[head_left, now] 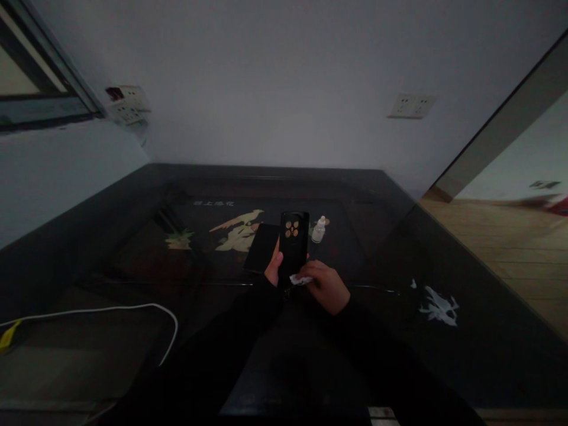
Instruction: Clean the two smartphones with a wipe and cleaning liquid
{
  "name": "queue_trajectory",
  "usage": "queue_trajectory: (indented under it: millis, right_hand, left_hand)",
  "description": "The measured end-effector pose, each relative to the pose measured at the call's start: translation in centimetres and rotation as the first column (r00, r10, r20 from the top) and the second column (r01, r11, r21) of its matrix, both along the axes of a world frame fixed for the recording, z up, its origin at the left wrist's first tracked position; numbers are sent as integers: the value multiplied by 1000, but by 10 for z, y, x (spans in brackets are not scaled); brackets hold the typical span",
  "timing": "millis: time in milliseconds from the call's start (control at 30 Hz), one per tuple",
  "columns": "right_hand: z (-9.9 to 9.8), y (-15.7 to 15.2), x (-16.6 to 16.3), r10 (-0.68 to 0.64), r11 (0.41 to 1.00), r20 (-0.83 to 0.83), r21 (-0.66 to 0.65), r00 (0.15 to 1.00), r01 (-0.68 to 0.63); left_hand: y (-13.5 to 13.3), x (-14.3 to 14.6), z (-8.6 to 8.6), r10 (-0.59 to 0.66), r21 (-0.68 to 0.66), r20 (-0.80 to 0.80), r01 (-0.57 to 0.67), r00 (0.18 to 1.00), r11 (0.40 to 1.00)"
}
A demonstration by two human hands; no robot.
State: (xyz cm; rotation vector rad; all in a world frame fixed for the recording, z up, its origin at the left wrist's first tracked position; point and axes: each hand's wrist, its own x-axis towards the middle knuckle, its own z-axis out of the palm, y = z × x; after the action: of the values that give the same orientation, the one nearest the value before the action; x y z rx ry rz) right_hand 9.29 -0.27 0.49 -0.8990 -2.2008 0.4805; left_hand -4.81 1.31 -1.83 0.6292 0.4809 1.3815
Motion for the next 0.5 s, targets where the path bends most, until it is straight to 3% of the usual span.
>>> queue_trajectory:
  millis: [67,133,233,367,500]
  right_hand:
    - [5,5,9,-58,996,-168,-78,984,45]
    - [12,10,18,-208,976,-260,-115,943,183]
    - [22,16,27,-375,926,-335,-88,864,368]
    - [34,25,21,-367,895,-336,127,867,428]
    - [40,36,1,-315,868,-201,335,928,367]
  left_hand:
    - [-1,-3,3,-69,-67,28,71,997,995]
    - [-5,-6,7,-187,-121,59,193,981,974]
    - [-16,-7,11,-301,-140,110,314,947,939]
    - [-24,-4,10,-428,-178,79,436,900,882]
    - [-23,1,11,-352,-88,-60,346,934,934]
